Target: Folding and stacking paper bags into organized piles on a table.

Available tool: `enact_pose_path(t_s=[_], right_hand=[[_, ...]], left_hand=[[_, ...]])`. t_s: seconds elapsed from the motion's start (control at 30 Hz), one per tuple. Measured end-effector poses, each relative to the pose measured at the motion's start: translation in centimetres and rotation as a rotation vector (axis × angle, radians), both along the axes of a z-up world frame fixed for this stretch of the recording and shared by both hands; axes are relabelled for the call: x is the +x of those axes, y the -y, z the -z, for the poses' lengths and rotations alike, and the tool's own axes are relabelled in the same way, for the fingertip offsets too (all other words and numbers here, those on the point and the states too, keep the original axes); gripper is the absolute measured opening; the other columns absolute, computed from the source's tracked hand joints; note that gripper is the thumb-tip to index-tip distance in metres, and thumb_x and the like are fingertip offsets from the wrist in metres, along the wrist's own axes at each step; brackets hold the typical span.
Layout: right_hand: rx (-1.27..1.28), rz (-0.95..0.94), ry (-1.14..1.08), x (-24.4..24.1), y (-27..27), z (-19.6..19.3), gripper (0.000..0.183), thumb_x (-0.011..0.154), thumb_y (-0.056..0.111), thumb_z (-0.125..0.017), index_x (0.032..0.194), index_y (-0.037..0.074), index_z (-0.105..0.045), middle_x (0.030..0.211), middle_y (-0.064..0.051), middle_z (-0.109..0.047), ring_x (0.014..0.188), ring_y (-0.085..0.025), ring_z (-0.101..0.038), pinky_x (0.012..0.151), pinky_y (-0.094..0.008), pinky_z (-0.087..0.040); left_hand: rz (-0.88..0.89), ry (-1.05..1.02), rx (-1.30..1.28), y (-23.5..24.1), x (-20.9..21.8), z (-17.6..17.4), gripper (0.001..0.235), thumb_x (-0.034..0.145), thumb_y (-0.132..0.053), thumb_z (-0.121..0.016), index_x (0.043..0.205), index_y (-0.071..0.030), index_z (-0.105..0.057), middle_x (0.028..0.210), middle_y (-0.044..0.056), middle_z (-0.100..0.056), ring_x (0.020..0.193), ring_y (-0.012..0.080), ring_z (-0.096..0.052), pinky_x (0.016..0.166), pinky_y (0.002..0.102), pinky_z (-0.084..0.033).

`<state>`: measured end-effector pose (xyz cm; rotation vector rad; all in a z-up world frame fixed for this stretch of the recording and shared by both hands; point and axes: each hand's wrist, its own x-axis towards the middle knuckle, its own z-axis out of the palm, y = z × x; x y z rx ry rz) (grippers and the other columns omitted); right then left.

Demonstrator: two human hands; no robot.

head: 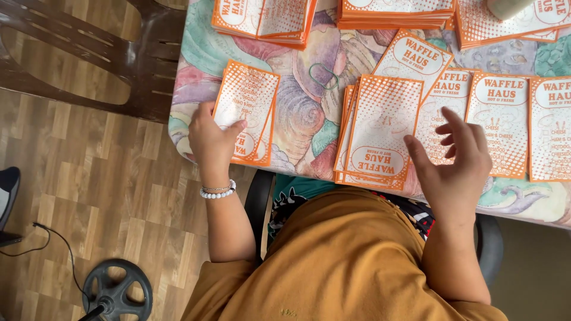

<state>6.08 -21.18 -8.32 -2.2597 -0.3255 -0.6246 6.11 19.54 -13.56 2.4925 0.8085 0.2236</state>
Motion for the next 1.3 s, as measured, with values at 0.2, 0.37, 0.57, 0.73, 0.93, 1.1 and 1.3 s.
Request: enact_pose_path(t_s=[0.2,0.37,0.57,0.73,0.93,1.1,1.3], right_hand=[[0.104,-0.167,-0.080,0.0,-3.3,-1.8,0.047,0.088,0.003,-0.092,0.127,-0.012,-0.072,0.102,-0.024,-0.068,0.088,-0.037,-0.066,0.070,-0.041,-0.053],[0.278,-0.381,-0.188,0.2,-6.5,-4.8,0.043,0.093,0.007,-0.080,0.131,-0.006,-0.067,0.110,-0.022,-0.073,0.095,-0.038,-0.073,0.081,-0.045,-0.059],[0.425,-0.429,-0.277,0.4,-7.7,-2.7,0.030,0.094,0.009,-0.076,0.123,0.001,-0.073,0.098,-0.015,-0.077,0.092,-0.028,-0.076,0.082,-0.039,-0.060],[0.500,-0.311,-0.371,0.4,-6.9,-2.4,0.011,0.093,0.007,-0.082,0.103,0.003,-0.079,0.077,-0.010,-0.076,0.080,-0.013,-0.072,0.075,-0.031,-0.059],[0.597,-0.263,-0.450,0.2,-5.1,-2.6,0.010,0.088,0.004,-0.086,0.093,0.000,-0.078,0.073,-0.015,-0.073,0.076,-0.012,-0.067,0.073,-0.031,-0.057],[0.529,-0.057,-0.255,0.4,-3.3,-4.4,0.050,0.105,0.005,-0.075,0.149,0.005,-0.052,0.066,0.002,-0.045,0.060,-0.002,-0.034,0.058,-0.019,-0.030],[-0.138,0.048,-0.004,0.9,-2.5,-0.3,0.058,0.102,0.002,-0.078,0.150,-0.016,-0.048,0.083,-0.029,-0.069,0.083,-0.044,-0.062,0.074,-0.054,-0.047]], left_hand=[[0.035,0.318,-0.319,1.8,-1.1,-1.3,0.021,0.086,-0.019,-0.081,0.102,-0.008,-0.073,0.079,0.009,-0.070,0.077,0.0231,-0.071,0.074,0.037,-0.054],[0.085,0.702,-0.939,5.9,-1.1,-3.2,0.024,0.082,-0.011,-0.087,0.101,-0.010,-0.072,0.088,-0.001,-0.072,0.088,0.0053,-0.065,0.085,0.027,-0.056],[0.141,0.802,-1.191,11.0,-0.8,-1.9,0.025,0.081,-0.011,-0.087,0.100,-0.009,-0.072,0.089,-0.001,-0.072,0.088,0.0048,-0.062,0.085,0.028,-0.055],[0.190,0.750,-1.249,12.7,-1.5,-4.4,0.015,0.081,-0.008,-0.087,0.087,-0.008,-0.073,0.078,-0.001,-0.071,0.083,0.0028,-0.061,0.078,0.025,-0.054],[0.232,0.700,-1.210,11.8,-1.9,-4.5,0.012,0.079,-0.005,-0.088,0.082,-0.003,-0.076,0.072,0.003,-0.071,0.080,0.0046,-0.057,0.072,0.028,-0.055],[0.293,0.788,-1.240,9.7,-2.1,-3.9,0.021,0.085,-0.011,-0.084,0.104,-0.005,-0.078,0.108,0.003,-0.076,0.105,0.0149,-0.066,0.102,0.036,-0.053],[0.181,0.773,-1.234,11.2,-1.8,-6.3,0.012,0.079,-0.004,-0.086,0.087,-0.004,-0.077,0.078,0.003,-0.073,0.086,0.0070,-0.061,0.081,0.030,-0.057]])
